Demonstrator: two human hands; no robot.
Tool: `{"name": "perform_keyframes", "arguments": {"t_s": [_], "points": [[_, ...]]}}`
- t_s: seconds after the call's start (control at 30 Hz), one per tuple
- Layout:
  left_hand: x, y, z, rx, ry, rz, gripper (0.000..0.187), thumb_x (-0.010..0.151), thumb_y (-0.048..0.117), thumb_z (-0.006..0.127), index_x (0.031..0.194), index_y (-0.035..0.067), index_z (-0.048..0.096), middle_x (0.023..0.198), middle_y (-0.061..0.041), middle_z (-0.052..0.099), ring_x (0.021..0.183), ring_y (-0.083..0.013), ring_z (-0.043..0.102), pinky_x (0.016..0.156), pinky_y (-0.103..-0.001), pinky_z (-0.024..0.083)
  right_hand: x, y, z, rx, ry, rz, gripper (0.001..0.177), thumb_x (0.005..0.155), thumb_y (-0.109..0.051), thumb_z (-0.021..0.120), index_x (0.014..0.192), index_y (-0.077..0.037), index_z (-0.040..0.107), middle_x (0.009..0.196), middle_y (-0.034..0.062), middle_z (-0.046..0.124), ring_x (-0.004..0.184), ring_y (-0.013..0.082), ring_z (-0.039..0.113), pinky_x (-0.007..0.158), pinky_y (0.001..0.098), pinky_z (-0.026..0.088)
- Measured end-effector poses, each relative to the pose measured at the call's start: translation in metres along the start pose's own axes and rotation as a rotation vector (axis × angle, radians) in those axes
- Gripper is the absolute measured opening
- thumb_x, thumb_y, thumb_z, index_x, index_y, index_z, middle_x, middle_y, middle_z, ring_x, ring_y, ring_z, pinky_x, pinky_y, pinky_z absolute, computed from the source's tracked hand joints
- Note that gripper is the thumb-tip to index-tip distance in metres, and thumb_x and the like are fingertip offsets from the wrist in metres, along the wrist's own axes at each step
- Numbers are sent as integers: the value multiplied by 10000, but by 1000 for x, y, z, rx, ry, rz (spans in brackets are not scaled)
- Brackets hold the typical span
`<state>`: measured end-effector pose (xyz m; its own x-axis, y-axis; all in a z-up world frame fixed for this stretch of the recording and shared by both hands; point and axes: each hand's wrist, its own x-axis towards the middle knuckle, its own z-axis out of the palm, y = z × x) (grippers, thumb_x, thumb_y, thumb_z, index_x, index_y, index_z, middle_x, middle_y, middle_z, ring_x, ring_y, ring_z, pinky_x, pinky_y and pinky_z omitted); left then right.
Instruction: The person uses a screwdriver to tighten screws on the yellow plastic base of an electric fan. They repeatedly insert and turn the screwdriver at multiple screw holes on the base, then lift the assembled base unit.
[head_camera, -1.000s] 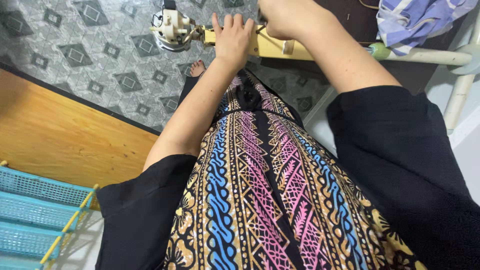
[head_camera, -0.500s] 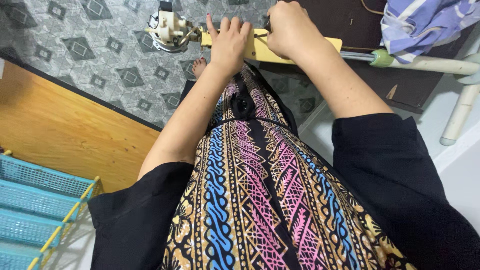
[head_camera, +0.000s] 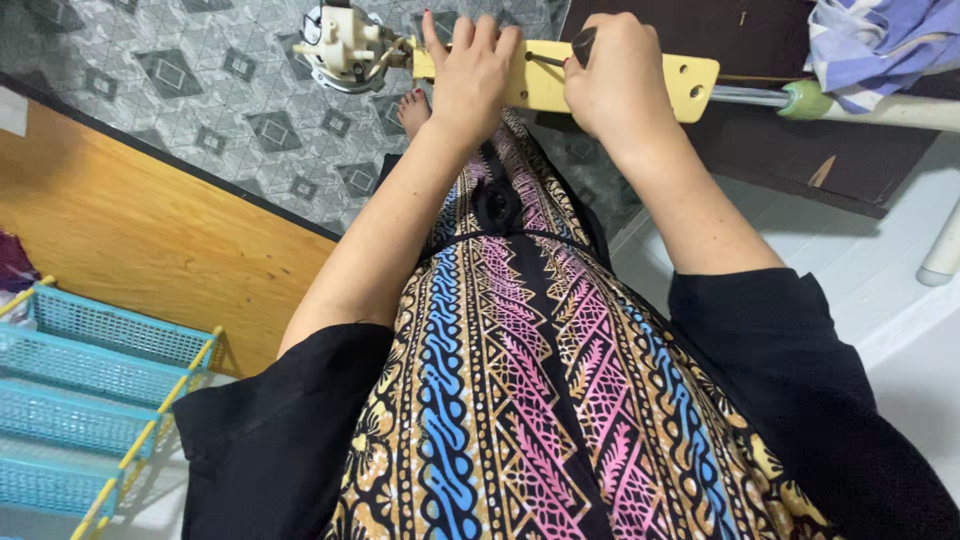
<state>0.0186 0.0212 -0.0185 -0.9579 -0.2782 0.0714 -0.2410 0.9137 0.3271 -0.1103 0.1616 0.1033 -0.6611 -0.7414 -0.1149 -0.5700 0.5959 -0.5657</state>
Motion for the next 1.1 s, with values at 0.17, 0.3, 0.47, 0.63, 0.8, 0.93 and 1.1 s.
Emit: {"name": "perform_keyframes", "arguments": {"t_s": [0.17,0.3,0.47,0.63,0.8,0.93,1.1], "points": [[3,0,0,6,-49,-8,692,624,13,772,1271,135,559,1131,-91,534,1171,-353,498,1101,-787,103,14,-21,1,-260,-108,-162,128,736,-33,749,858,5,742,766,261,689,760,437,701,741,503,581],[3,0,3,-22,-43,-8,673,626,6,780,1250,145,571,1130,-75,536,1167,-349,506,1098,-796,97,31,-17,-10,-425,-370,-334,183,754,-81,747,921,-6,748,808,215,714,729,396,714,675,501,584],[3,-1,1,-39,-11,-5,629,662,0,790,1233,165,582,1128,-60,535,1164,-339,513,1101,-804,93,47,5,-32,-397,-524,-365,275,763,-134,779,1024,-51,751,829,177,718,734,355,712,637,476,566],[4,3,-1,-9,11,-11,692,593,-13,793,1228,167,583,1133,-71,540,1169,-349,507,1089,-797,90,44,9,-34,-403,-532,-317,240,781,-155,789,1002,-68,755,826,158,720,748,337,712,665,459,565],[6,4,-2,-37,-30,-19,714,586,-28,796,1242,159,584,1129,-72,538,1172,-346,501,1094,-797,89,42,2,-24,-401,-403,-360,229,830,-140,763,1038,-43,757,843,194,717,744,363,713,658,467,577],[5,2,-1,-38,-53,-14,710,572,-23,778,1234,150,590,1122,-87,540,1170,-350,502,1100,-779,101,36,-6,-2,-379,-308,-232,192,807,-92,723,979,-10,750,819,234,705,752,400,712,674,492,581],[3,-2,6,-35,18,30,613,637,8,758,1216,142,606,1120,-89,539,1161,-347,504,1107,-760,130,29,-7,44,-273,-58,-196,194,830,-115,750,919,54,723,788,265,694,742,453,703,671,494,582]]}}
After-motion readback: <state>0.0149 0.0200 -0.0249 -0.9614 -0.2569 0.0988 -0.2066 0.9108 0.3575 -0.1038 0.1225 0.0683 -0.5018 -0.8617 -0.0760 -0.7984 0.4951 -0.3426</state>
